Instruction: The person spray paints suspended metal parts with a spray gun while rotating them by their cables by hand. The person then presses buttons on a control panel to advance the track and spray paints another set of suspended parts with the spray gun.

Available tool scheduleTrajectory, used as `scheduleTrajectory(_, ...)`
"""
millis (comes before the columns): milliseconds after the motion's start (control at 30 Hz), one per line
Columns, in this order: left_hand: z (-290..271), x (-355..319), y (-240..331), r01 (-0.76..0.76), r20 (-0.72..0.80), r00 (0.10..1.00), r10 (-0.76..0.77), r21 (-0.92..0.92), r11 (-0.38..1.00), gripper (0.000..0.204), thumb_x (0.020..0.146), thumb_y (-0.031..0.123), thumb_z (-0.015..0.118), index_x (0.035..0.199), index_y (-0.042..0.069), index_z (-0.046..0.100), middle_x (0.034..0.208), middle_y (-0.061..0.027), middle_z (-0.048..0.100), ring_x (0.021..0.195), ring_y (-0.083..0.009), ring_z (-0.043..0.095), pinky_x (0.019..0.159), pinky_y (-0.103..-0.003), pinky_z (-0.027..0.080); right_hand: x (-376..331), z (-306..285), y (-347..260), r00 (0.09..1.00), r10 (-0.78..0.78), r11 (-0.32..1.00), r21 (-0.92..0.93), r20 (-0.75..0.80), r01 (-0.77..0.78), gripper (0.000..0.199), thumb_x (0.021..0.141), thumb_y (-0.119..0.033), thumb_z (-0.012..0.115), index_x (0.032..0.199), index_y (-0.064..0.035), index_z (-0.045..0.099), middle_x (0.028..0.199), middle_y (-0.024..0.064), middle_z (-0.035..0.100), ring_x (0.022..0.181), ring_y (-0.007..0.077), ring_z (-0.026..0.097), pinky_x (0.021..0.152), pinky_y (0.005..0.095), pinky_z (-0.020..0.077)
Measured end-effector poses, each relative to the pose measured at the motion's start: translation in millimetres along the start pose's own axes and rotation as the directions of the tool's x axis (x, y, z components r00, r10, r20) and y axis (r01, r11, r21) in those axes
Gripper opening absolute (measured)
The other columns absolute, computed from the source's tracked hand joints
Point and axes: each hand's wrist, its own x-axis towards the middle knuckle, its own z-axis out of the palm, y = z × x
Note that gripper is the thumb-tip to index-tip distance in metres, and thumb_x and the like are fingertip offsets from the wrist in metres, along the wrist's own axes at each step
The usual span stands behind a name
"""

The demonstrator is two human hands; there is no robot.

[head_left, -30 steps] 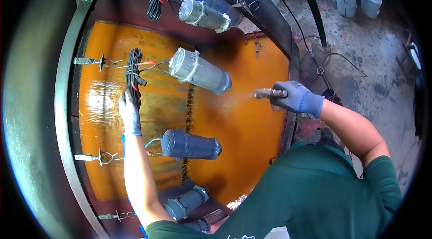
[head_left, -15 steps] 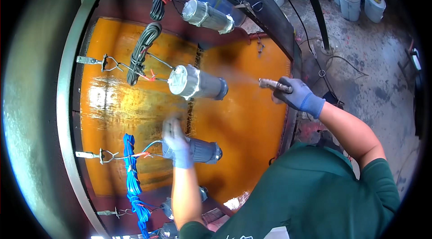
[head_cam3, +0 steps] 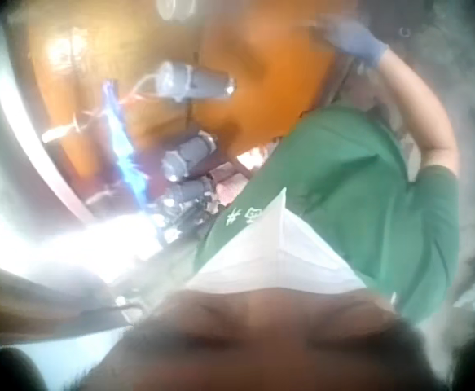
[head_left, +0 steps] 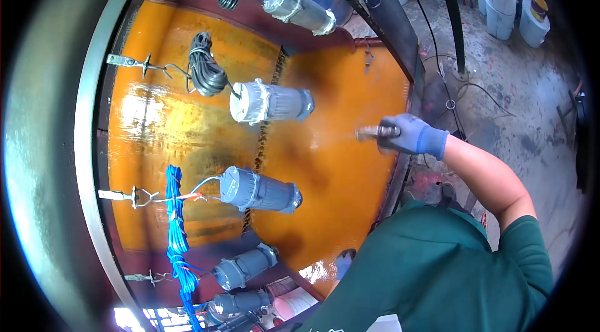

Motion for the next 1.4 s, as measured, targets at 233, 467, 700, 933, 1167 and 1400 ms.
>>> scheduleTrajectory(233, 9, -10, 24, -0.263, -0.047, 0.962, 0.267, 0.083, 0.961, 0.030, 0.102, 0.020, 0.065, 0.116, -0.004, 0.074, 0.104, -0.0122, 0.077, 0.097, -0.0202, 0.072, 0.087, -0.035, 0.058, 3, -17, -2, 0.990, 0.124, 0.984, 0.132, -0.060, -0.115, 0.030, 0.095, -0.029, 0.074, 0.113, -0.0064, 0.071, 0.090, 0.0133, 0.079, 0.091, 0.0332, 0.077, 0.082, 0.0430, 0.0572)
scheduleTrajectory(467, 1, 20, 247, -0.703, -0.157, 0.690, 0.706, -0.376, 0.604, 0.064, 0.105, 0.006, 0.063, 0.164, -0.001, 0.039, 0.142, -0.0106, 0.059, 0.126, -0.0216, 0.058, 0.111, -0.036, 0.047, -24, -18, 11, 0.997, 0.026, 0.993, 0.119, -0.072, -0.017, 0.025, 0.095, -0.026, 0.075, 0.107, -0.0051, 0.070, 0.092, 0.0154, 0.077, 0.090, 0.0330, 0.077, 0.081, 0.0423, 0.0576)
scheduleTrajectory(700, -43, -98, 567, -0.864, -0.197, -0.193, 0.961, 0.499, -0.071, 0.055, 0.103, 0.012, 0.064, 0.155, -0.002, 0.051, 0.153, -0.0250, 0.052, 0.144, -0.0406, 0.049, 0.124, -0.050, 0.035, -31, -16, 6, 0.946, 0.191, 0.959, 0.254, -0.261, -0.124, 0.025, 0.095, -0.025, 0.075, 0.103, -0.0026, 0.069, 0.091, 0.0155, 0.078, 0.086, 0.0328, 0.078, 0.079, 0.0427, 0.0582)
scheduleTrajectory(933, -66, -92, 717, -0.580, 0.016, -0.480, 0.877, 0.745, -0.331, 0.054, 0.106, 0.030, 0.060, 0.149, -0.002, 0.057, 0.150, -0.0315, 0.055, 0.136, -0.0476, 0.053, 0.114, -0.054, 0.043, -39, -15, -23, 0.997, 0.008, 0.974, 0.224, 0.078, -0.025, 0.028, 0.095, -0.027, 0.076, 0.110, -0.0034, 0.071, 0.093, 0.0139, 0.079, 0.089, 0.0270, 0.078, 0.084, 0.0383, 0.0590)
scheduleTrajectory(1167, -88, -53, 724, -0.788, -0.046, -0.279, 0.959, 0.582, -0.201, 0.029, 0.104, 0.019, 0.064, 0.110, -0.006, 0.076, 0.108, -0.0235, 0.077, 0.095, -0.0337, 0.074, 0.088, -0.043, 0.057, -20, 21, -5, 0.926, 0.148, 0.883, 0.468, -0.349, 0.035, 0.027, 0.095, -0.025, 0.078, 0.107, -0.0031, 0.070, 0.091, 0.0130, 0.078, 0.087, 0.0270, 0.077, 0.080, 0.0384, 0.0585)
scheduleTrajectory(1400, -99, -41, 699, -0.883, -0.050, -0.207, 0.977, 0.441, -0.164, 0.022, 0.104, 0.008, 0.064, 0.118, -0.006, 0.071, 0.104, -0.0147, 0.072, 0.087, -0.0203, 0.067, 0.081, -0.034, 0.055, -10, 24, -4, 0.942, 0.201, 0.884, 0.464, -0.268, -0.057, 0.026, 0.094, -0.026, 0.078, 0.103, -0.0032, 0.070, 0.092, 0.0180, 0.076, 0.089, 0.0313, 0.078, 0.080, 0.0408, 0.0581)
